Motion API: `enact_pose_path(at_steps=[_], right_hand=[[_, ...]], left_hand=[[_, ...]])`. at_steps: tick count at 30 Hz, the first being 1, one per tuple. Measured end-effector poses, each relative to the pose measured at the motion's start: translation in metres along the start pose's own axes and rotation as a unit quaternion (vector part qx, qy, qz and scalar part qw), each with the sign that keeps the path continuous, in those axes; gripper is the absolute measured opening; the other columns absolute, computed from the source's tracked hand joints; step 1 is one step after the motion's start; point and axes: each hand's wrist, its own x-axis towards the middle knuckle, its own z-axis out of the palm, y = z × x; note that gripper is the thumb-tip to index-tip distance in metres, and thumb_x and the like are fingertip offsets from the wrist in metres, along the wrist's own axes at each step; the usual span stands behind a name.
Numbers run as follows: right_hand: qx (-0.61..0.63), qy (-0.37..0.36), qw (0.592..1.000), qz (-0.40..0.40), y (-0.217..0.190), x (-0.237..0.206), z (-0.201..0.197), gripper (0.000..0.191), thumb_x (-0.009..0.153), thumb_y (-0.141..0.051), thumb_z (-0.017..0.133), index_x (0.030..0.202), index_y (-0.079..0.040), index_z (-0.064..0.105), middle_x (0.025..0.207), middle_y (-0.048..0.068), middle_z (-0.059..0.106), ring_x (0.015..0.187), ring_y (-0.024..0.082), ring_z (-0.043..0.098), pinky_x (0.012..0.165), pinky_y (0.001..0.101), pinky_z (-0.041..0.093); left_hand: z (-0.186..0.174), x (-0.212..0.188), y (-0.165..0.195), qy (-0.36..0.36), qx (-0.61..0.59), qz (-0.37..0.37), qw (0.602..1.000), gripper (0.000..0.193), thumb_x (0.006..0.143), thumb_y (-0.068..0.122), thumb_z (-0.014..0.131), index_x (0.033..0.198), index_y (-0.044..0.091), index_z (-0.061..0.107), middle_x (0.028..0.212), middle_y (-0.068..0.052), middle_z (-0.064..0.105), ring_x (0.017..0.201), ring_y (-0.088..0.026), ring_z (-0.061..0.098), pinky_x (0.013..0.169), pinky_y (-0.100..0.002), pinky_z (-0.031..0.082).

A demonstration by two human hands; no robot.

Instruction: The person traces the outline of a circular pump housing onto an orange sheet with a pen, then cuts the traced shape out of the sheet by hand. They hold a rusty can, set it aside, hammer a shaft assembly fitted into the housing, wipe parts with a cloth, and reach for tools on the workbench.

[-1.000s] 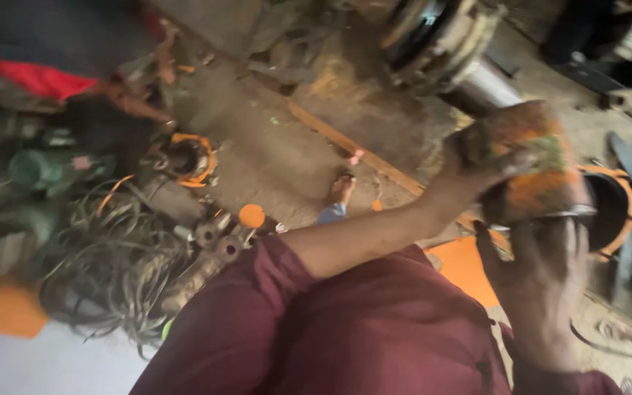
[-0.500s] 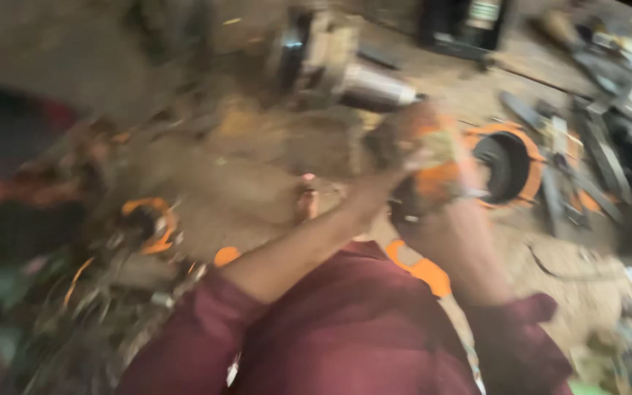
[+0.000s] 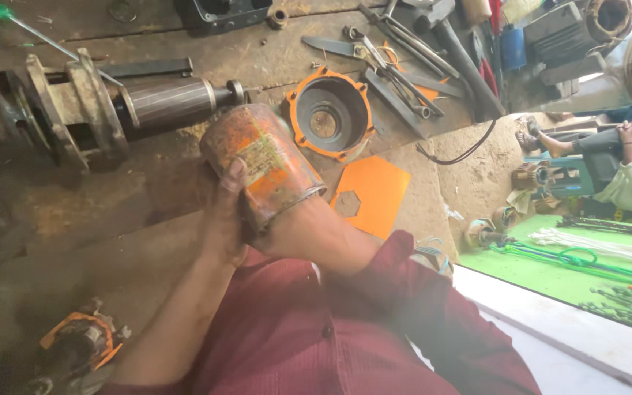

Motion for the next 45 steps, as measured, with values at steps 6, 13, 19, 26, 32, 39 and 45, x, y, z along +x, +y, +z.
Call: enact_pose_path(at_steps=[6, 13, 19, 26, 32, 39, 45], right_hand=[[0.062, 0.002, 0.998, 0.031, 0.015, -0.01, 0.006, 0.051, 0.082, -0.02, 0.075, 0.128, -0.004, 0.064, 0.131, 0.017, 0.064, 0.127, 0.036, 0.058, 0.11, 0.0421, 0.048], [0.035, -0.144, 0.988, 0.036, 0.044, -0.016, 0.021, 0.05, 0.077, -0.035, 0.077, 0.119, -0.008, 0.068, 0.122, 0.014, 0.069, 0.121, 0.034, 0.06, 0.106, 0.042, 0.047], [0.06, -0.056, 0.997, 0.006, 0.036, -0.018, 0.014, 0.057, 0.081, -0.03, 0.08, 0.13, -0.006, 0.062, 0.134, 0.017, 0.062, 0.129, 0.039, 0.056, 0.112, 0.0444, 0.045], [0.003, -0.053, 0.996, 0.066, 0.011, -0.041, -0.007, 0.061, 0.078, -0.027, 0.084, 0.131, -0.005, 0.064, 0.125, 0.02, 0.061, 0.118, 0.038, 0.059, 0.098, 0.0445, 0.05], [0.494, 0.188, 0.782, 0.329, 0.077, -0.098, -0.012, 0.048, 0.096, -0.011, 0.066, 0.142, 0.0, 0.054, 0.098, 0.003, 0.061, 0.085, 0.015, 0.065, 0.077, 0.0317, 0.056], [0.28, 0.129, 0.884, 0.352, 0.138, -0.097, 0.044, 0.062, 0.096, -0.014, 0.067, 0.154, -0.011, 0.047, 0.082, 0.001, 0.061, 0.071, 0.016, 0.061, 0.062, 0.0341, 0.05], [-0.095, 0.109, 0.938, 0.316, 0.116, -0.118, 0.042, 0.075, 0.091, -0.019, 0.074, 0.158, -0.019, 0.04, 0.068, 0.006, 0.064, 0.061, 0.024, 0.067, 0.061, 0.0386, 0.053]], left_hand=[[-0.003, 0.005, -0.005, 0.014, -0.007, 0.02, 1.0, 0.08, 0.088, 0.045, 0.075, 0.148, 0.015, 0.031, 0.142, -0.011, 0.048, 0.131, -0.026, 0.055, 0.106, -0.045, 0.055], [-0.005, -0.001, -0.011, 0.046, 0.099, -0.028, 0.994, 0.085, 0.083, 0.046, 0.074, 0.15, 0.017, 0.03, 0.14, -0.009, 0.049, 0.126, -0.025, 0.057, 0.096, -0.043, 0.057], [-0.006, -0.001, -0.015, 0.031, 0.047, -0.013, 0.998, 0.087, 0.085, 0.047, 0.074, 0.152, 0.012, 0.029, 0.143, -0.012, 0.048, 0.129, -0.027, 0.056, 0.102, -0.045, 0.056], [-0.035, 0.003, -0.018, 0.033, -0.053, -0.003, 0.998, 0.076, 0.09, 0.05, 0.072, 0.147, 0.008, 0.044, 0.138, -0.009, 0.057, 0.128, -0.022, 0.059, 0.108, -0.039, 0.051], [-0.073, -0.002, 0.0, 0.085, -0.1, 0.042, 0.99, 0.072, 0.094, 0.049, 0.074, 0.147, 0.01, 0.046, 0.135, -0.004, 0.055, 0.123, -0.021, 0.054, 0.107, -0.042, 0.045], [-0.079, -0.017, 0.02, 0.054, -0.116, 0.022, 0.991, 0.077, 0.092, 0.05, 0.072, 0.151, 0.009, 0.045, 0.143, -0.004, 0.058, 0.133, -0.022, 0.057, 0.119, -0.043, 0.046], [-0.076, -0.024, 0.019, 0.052, -0.134, 0.008, 0.99, 0.076, 0.092, 0.048, 0.073, 0.15, 0.01, 0.043, 0.142, -0.004, 0.057, 0.133, -0.021, 0.057, 0.118, -0.042, 0.047]])
